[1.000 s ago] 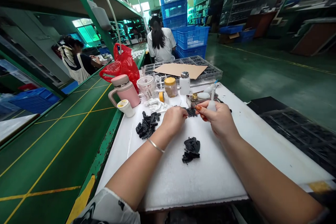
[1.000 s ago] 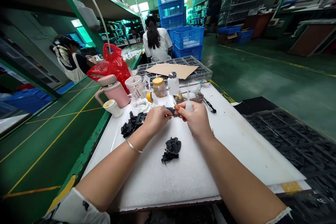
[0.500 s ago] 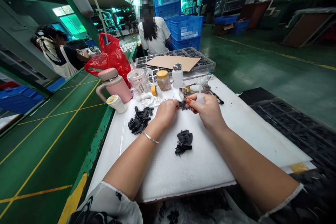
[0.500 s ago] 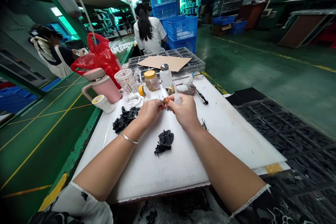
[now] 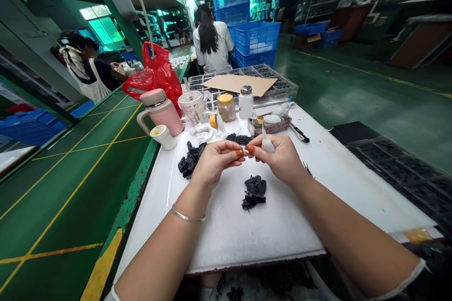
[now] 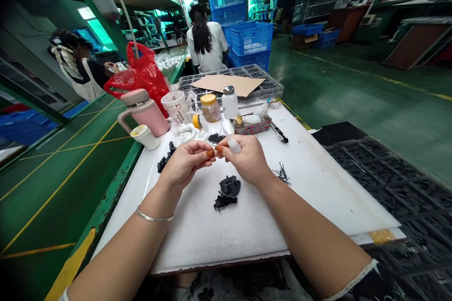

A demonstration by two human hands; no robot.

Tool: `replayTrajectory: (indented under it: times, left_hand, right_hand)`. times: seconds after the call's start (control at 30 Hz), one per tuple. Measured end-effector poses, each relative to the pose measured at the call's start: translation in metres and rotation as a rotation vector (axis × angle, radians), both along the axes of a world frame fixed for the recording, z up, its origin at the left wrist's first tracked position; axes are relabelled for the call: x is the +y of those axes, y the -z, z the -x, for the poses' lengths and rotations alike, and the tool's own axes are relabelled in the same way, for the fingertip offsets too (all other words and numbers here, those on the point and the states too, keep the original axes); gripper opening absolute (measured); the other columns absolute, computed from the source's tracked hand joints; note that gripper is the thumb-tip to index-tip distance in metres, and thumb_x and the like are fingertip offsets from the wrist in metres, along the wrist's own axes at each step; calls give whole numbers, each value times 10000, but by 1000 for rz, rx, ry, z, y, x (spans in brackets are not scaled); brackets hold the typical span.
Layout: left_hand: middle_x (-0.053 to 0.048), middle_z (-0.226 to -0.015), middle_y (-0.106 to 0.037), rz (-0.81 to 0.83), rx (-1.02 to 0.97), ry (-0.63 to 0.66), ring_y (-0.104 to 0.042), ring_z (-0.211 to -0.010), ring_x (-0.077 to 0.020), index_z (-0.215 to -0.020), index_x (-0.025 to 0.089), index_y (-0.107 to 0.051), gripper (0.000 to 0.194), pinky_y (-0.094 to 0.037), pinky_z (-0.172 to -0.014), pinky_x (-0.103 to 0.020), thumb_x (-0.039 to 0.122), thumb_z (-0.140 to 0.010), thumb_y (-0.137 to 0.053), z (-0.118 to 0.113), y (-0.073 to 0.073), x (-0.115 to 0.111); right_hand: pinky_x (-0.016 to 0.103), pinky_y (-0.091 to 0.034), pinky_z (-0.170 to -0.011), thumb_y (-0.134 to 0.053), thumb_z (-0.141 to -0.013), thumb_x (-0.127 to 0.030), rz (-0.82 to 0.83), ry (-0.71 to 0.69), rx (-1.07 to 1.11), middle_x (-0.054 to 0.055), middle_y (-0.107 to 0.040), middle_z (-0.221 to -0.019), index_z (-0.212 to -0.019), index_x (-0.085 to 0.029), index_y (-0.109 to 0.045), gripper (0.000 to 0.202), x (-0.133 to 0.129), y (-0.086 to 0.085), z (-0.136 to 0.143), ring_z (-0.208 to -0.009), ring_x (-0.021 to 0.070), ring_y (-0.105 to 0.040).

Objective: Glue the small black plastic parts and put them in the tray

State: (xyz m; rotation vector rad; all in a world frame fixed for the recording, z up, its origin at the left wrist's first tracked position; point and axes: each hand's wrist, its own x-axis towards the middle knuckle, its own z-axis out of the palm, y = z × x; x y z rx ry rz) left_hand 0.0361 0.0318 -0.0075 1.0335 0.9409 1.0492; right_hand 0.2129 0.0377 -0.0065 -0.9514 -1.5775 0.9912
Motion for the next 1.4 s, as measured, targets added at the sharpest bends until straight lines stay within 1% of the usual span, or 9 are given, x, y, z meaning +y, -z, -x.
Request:
replayTrajectory:
  times: [0.13, 0.27, 0.4, 0.53, 0.67, 0.93, 1.13, 1.23, 1.4]
  left_hand:
    - [-48, -812, -683, 73, -133, -5, -664, -750, -129, -790, 118, -641, 269, -534, -628, -167, 215, -632, -835, -1, 2, -2]
    - [-27, -718, -657, 130, -203, -2, -643, -660, -96, -765, 109, -644, 289, -515, -572, -124, 195, -594, -861, -3, 4, -1]
    - [-49, -713, -671, 166, -226, 1, -647, -628, -96, -767, 85, -655, 277, -519, -544, -112, 180, -603, -857, -4, 5, 0]
    - [-81, -760, -697, 180, -264, -11, -675, -656, -121, -788, 74, -666, 204, -533, -537, -119, 128, -652, -808, -2, 6, 1]
    - [-96, -778, -708, 168, -298, -6, -687, -674, -137, -792, 69, -678, 152, -548, -541, -131, 120, -689, -778, 1, 8, 2]
    - [-57, -694, -672, 185, -368, -1, -649, -626, -100, -692, 70, -667, 231, -538, -546, -107, 115, -576, -863, 0, 8, 2]
    - [-53, -733, -670, 216, -403, -17, -652, -654, -97, -827, 73, -710, 250, -558, -618, -127, 65, -606, -826, -1, 12, 2]
    - [-60, -753, -671, 217, -411, -10, -655, -677, -106, -796, 72, -705, 263, -563, -642, -140, 91, -581, -856, -2, 14, 2]
    - [-33, -764, -665, 211, -399, 28, -645, -682, -107, -789, 113, -696, 337, -566, -660, -182, 170, -531, -905, -3, 12, -1]
  right_hand:
    - [226, -429, -496, -673, -778, -289, -7, -37, -17, 16, -657, -623, -723, -142, -691, 158, -3, -2, -2, -526, 107, -554]
    - [231, -414, -494, -650, -771, -250, -20, -32, -95, 11, -646, -594, -683, -145, -677, 140, -6, -4, -2, -519, 114, -547]
    - [234, -375, -479, -629, -757, -238, -25, 12, -175, 5, -624, -563, -669, -143, -676, 137, -8, -5, -1, -504, 116, -521]
    - [232, -367, -488, -617, -756, -234, -21, 19, -205, 4, -620, -561, -646, -144, -665, 150, -9, -6, -2, -509, 113, -513]
    - [224, -359, -490, -617, -758, -239, -39, 19, -224, -6, -611, -552, -634, -148, -661, 160, -9, -6, -2, -506, 104, -497]
    - [219, -356, -510, -624, -764, -256, -69, 13, -256, -17, -597, -551, -638, -143, -667, 174, -11, -7, 1, -522, 96, -488]
    - [222, -332, -498, -622, -765, -268, -67, 17, -279, -26, -555, -529, -640, -143, -659, 181, -12, -7, 2, -512, 94, -457]
    - [226, -339, -515, -615, -767, -268, -73, 30, -296, -23, -556, -534, -638, -142, -655, 185, -12, -8, 2, -523, 97, -464]
    - [224, -325, -499, -614, -762, -264, -71, 31, -314, -24, -554, -529, -630, -143, -648, 182, -12, -7, 2, -510, 95, -453]
